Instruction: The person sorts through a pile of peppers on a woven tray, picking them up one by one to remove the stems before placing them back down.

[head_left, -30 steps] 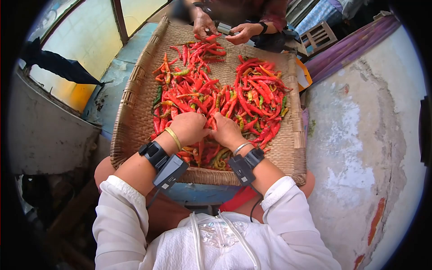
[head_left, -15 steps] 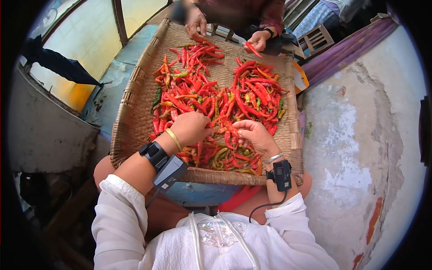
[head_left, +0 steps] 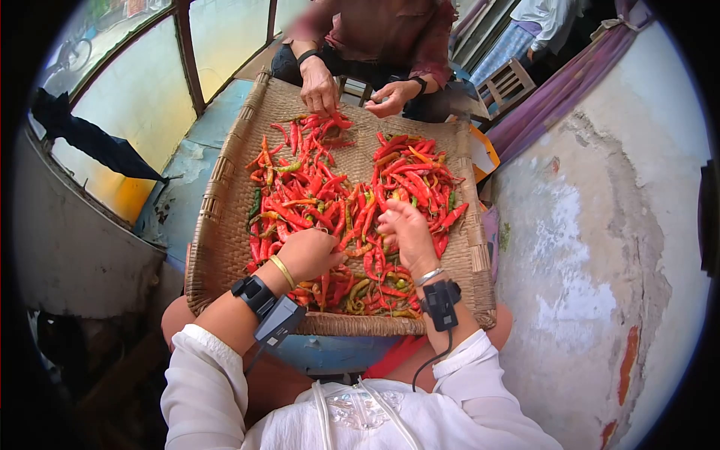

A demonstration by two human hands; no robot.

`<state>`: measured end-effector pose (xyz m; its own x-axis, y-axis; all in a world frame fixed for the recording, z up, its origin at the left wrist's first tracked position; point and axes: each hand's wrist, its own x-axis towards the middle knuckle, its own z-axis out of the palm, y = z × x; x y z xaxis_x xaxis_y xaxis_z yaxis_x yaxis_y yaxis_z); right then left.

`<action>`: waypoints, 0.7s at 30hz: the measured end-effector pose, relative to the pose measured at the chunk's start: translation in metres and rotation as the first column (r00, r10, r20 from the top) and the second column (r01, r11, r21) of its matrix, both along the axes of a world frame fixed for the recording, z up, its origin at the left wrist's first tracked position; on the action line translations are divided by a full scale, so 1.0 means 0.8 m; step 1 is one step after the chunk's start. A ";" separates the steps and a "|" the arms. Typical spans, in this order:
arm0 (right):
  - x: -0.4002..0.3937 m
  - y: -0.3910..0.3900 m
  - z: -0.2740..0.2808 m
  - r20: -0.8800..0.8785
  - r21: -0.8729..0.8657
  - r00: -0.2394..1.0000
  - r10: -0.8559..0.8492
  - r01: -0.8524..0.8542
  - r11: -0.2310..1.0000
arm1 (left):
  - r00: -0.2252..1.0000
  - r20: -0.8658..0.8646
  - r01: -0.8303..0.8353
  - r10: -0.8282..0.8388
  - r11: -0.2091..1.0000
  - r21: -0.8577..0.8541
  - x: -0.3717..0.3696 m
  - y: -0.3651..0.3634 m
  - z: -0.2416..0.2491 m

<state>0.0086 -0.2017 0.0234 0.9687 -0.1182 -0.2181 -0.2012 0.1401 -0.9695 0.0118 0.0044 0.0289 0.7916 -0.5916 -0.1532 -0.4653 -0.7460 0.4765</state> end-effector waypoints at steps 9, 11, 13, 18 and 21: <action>-0.032 0.050 -0.027 -0.113 -0.142 0.911 0.398 -0.411 0.900 | 0.988 0.054 0.146 -0.142 0.986 -0.078 -0.001 0.000 -0.021; -0.035 0.052 -0.026 0.023 -0.065 0.929 0.370 -0.368 0.927 | 0.987 0.001 0.163 -0.163 0.987 0.015 -0.002 0.000 -0.015; -0.035 0.051 -0.025 0.040 -0.114 0.923 0.383 -0.376 0.919 | 0.985 0.008 0.172 -0.172 0.985 -0.009 -0.004 -0.001 -0.019; -0.030 0.046 -0.038 -0.063 -0.216 0.905 0.420 -0.423 0.880 | 0.990 0.012 0.141 -0.141 0.989 -0.048 -0.006 -0.002 -0.015; -0.027 0.034 -0.029 -0.121 -0.119 0.913 0.390 -0.403 0.907 | 0.997 0.012 0.082 -0.082 0.995 -0.060 -0.002 0.001 -0.019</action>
